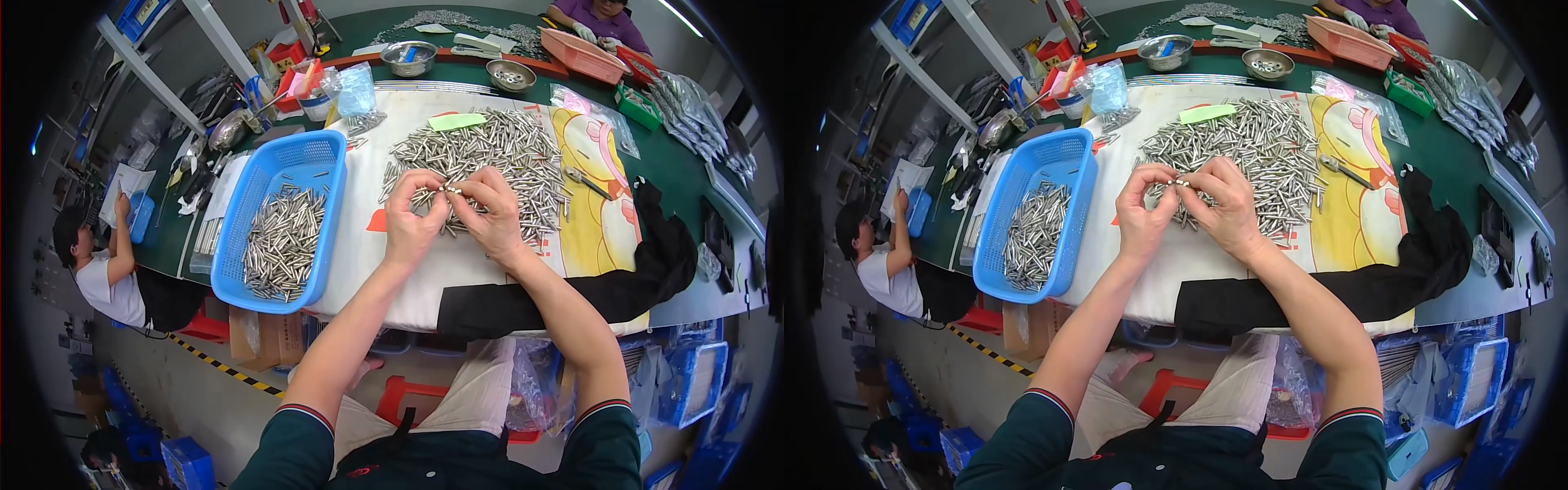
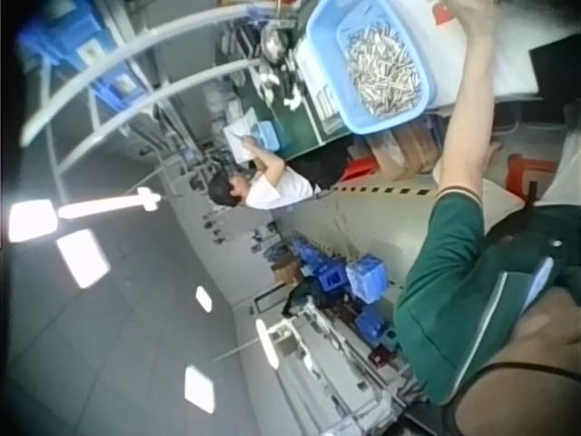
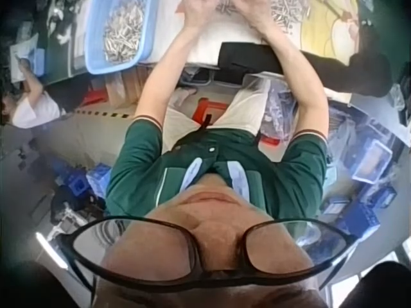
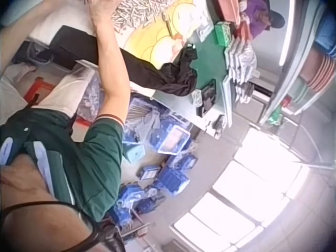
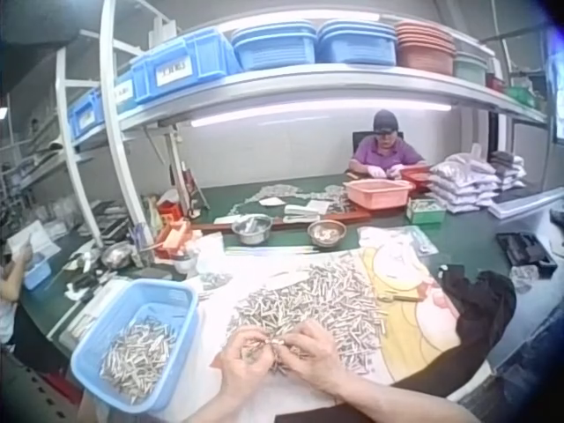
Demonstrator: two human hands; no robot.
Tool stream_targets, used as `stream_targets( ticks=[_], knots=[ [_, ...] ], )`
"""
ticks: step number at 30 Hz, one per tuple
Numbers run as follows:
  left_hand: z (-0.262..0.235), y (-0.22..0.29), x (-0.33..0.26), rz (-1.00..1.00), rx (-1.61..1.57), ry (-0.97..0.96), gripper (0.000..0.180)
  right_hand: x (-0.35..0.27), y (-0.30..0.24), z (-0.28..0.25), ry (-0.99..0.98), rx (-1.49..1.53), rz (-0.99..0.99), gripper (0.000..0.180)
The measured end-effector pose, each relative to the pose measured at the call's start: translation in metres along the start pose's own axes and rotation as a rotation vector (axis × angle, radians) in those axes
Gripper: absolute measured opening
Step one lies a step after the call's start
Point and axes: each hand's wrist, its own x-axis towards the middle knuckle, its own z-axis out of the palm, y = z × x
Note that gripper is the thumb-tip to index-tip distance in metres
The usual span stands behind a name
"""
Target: Inspecting and sorting small metal screws or pins into a collection basket at a factory workbench.
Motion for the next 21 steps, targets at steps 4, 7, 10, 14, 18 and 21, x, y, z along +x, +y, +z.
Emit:
stream_targets(
  ticks=[4, 7, 10, 14, 18, 21],
  knots=[
    [0.0, 0.003, 0.001, 0.009, 0.011, 0.004, 0.015, 0.0, 0.003, 0.001, -0.012, -0.005, -0.017, 0.013],
    [0.004, 0.01, -0.002, -0.196, -0.201, 0.023, 0.011, -0.001, 0.006, 0.0, -0.015, 0.01, -0.05, 0.016],
    [0.003, 0.01, -0.004, -0.152, -0.169, -0.004, 0.011, 0.0, 0.005, -0.001, 0.008, 0.008, -0.046, 0.017],
    [0.001, 0.011, -0.004, -0.021, -0.078, 0.004, 0.013, 0.0, 0.0, -0.001, 0.016, 0.019, -0.042, 0.019],
    [0.0, 0.012, -0.005, -0.017, -0.054, 0.001, 0.014, -0.001, -0.002, 0.0, 0.023, 0.052, 0.006, 0.019],
    [0.001, 0.014, -0.006, -0.027, -0.079, -0.002, 0.015, -0.002, 0.002, -0.001, 0.008, 0.027, -0.035, 0.019]
  ],
)
